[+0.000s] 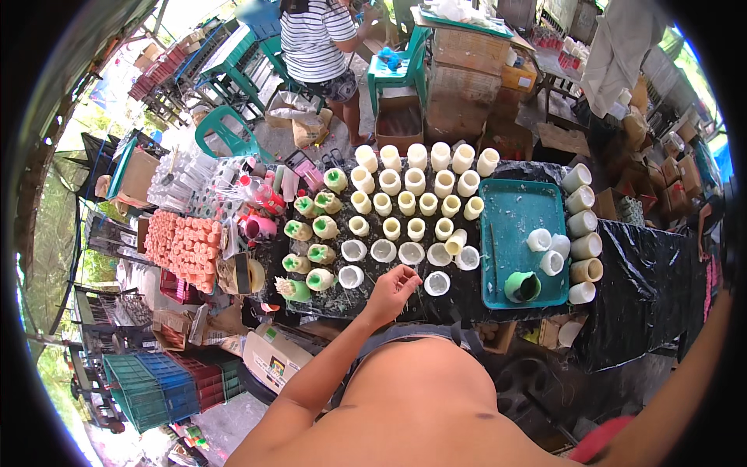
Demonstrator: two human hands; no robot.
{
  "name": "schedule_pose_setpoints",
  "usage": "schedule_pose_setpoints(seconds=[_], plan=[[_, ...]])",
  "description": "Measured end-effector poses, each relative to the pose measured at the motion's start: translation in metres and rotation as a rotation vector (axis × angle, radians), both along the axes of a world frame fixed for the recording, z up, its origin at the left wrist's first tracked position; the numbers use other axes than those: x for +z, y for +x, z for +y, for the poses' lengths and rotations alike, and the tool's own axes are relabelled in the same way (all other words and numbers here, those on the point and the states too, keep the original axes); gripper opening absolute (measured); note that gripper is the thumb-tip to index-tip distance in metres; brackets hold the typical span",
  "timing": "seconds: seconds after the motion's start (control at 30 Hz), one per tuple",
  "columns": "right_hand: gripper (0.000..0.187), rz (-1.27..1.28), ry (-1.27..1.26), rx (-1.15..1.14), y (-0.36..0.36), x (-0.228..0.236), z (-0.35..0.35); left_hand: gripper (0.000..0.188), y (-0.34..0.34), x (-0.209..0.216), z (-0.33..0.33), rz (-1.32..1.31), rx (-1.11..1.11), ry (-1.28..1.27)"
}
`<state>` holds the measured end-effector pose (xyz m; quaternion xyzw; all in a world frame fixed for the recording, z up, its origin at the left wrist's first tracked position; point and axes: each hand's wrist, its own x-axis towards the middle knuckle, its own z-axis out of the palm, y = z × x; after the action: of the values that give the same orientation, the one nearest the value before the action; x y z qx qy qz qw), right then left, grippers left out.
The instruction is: The person inserts wicks into small white cylindrical candle molds arranged on a table. They repeatedly pick up a mold, insert a wick, and place the mold back in the tray. The person works continuously at a cluttered outdoor market stall.
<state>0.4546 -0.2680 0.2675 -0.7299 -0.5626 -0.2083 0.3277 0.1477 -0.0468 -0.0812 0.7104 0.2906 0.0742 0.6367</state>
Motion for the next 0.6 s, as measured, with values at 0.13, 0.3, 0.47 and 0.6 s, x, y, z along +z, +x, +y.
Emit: schedule_pose_setpoints(seconds=[0.13, 0.3, 0.47, 0.6], plan=[[0.024, -0.007, 0.002, 0.003, -0.001, -0.001, -0.003, 0.018, 0.007, 0.000, 0.002, -0.024, -0.019, 0.004], [0.026, -0.022, -0.007, -0.006, -0.006, 0.000, -0.003, 0.019, 0.014, -0.002, 0.000, -0.022, -0.057, -0.026], [0.027, 0.058, 0.016, 0.173, 0.005, -0.025, 0.033, 0.019, -0.020, -0.004, -0.006, 0.032, 0.071, 0.017], [0.028, 0.001, -0.012, 0.072, -0.012, -0.001, 0.005, 0.022, 0.016, 0.005, -0.001, -0.044, -0.064, 0.014]])
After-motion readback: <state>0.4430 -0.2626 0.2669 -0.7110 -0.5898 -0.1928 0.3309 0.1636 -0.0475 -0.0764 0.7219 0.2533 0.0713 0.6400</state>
